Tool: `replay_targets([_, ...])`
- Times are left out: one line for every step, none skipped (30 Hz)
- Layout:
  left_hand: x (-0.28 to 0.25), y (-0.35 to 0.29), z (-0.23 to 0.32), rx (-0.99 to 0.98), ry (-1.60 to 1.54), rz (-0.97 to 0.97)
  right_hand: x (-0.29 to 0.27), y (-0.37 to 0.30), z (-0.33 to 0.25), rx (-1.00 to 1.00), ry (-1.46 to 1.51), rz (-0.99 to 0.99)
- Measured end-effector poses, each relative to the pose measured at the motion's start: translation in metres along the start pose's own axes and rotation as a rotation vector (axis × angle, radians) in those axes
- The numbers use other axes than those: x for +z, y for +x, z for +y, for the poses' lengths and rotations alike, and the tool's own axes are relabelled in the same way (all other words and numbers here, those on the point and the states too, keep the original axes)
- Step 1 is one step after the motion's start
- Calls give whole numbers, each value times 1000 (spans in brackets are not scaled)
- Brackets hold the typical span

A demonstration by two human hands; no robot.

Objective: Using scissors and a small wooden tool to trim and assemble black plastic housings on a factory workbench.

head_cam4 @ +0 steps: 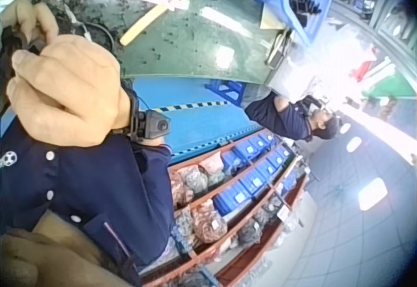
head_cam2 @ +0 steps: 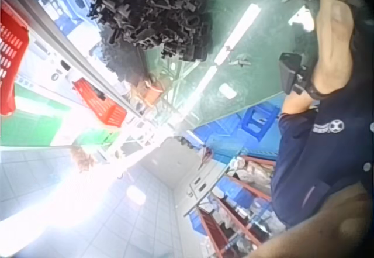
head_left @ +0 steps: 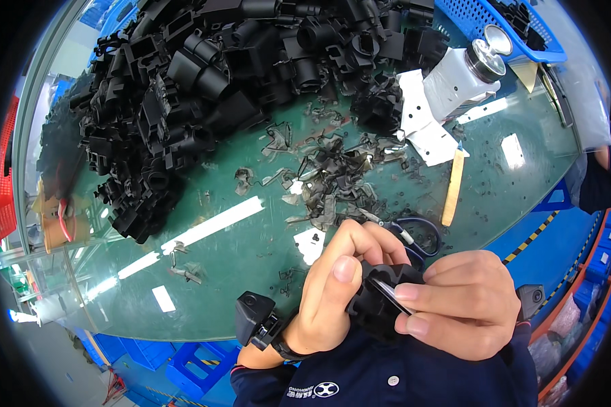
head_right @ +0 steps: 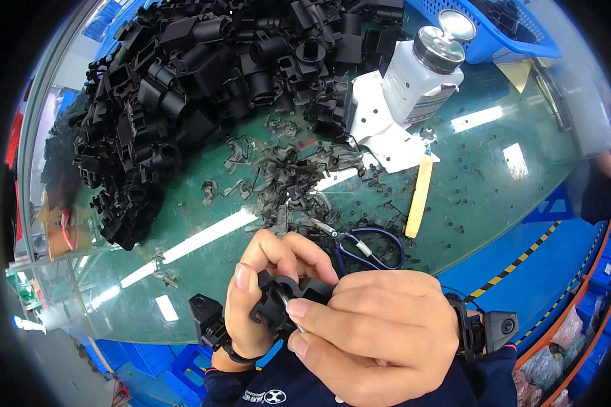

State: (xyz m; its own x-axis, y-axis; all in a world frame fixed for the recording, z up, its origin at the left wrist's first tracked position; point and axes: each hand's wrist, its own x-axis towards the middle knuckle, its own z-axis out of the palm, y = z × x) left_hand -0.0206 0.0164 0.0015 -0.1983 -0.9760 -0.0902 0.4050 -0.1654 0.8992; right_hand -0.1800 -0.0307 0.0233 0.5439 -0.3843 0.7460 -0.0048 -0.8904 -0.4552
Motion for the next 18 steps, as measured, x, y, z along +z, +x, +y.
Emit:
replay_targets([0, 0, -1, 1, 2, 3, 2, -2, 0, -2, 6, 6])
replay_targets([0, -1, -1, 2, 4, 6, 4, -4, -1, -4, 13, 13])
replay_targets([1, -1, -1, 5, 6, 6, 5, -6, -2, -7, 16, 18])
replay_targets([1, -1, 0, 6, 36, 9, 6, -6, -2, -28, -4, 32])
replay_targets([2, -1, 1, 6, 65, 11, 6, -7, -2, -48, -23, 45])
replay_targets([2, 0, 1, 6, 97, 13, 7, -8, -1, -68, -42, 61])
replay_targets([2, 1, 0, 2, 94, 7, 9, -10, -1, -52, -27, 74])
replay_targets([1, 2, 0, -2, 91, 1, 10, -12, -1, -37, -13, 88])
replay_targets([1, 1, 0, -5, 87, -3, 11, -14, -1, -23, 3, 100])
replay_targets([1, 2, -1, 1, 80, 2, 13, -16, -1, -15, -2, 125])
replay_targets([2, 2, -1, 6, 72, 6, 14, -18, -2, -7, -7, 149])
replay_targets([3, 2, -1, 11, 65, 10, 14, -18, -2, 1, -13, 174])
replay_targets([3, 2, -1, 7, 64, 8, 14, -18, -2, 2, -24, 166])
replay_targets([3, 2, 0, 3, 63, 5, 13, -17, -3, 2, -35, 159])
replay_targets([2, 2, 0, 0, 62, 4, 12, -16, -3, 2, -44, 151])
replay_targets([2, 2, 0, -1, 60, 8, 11, -15, -4, 4, -35, 143])
replay_targets([1, 2, 1, -1, 58, 11, 8, -15, -4, 7, -27, 135])
replay_targets([2, 2, 1, -2, 55, 12, 6, -14, -5, 11, -21, 128])
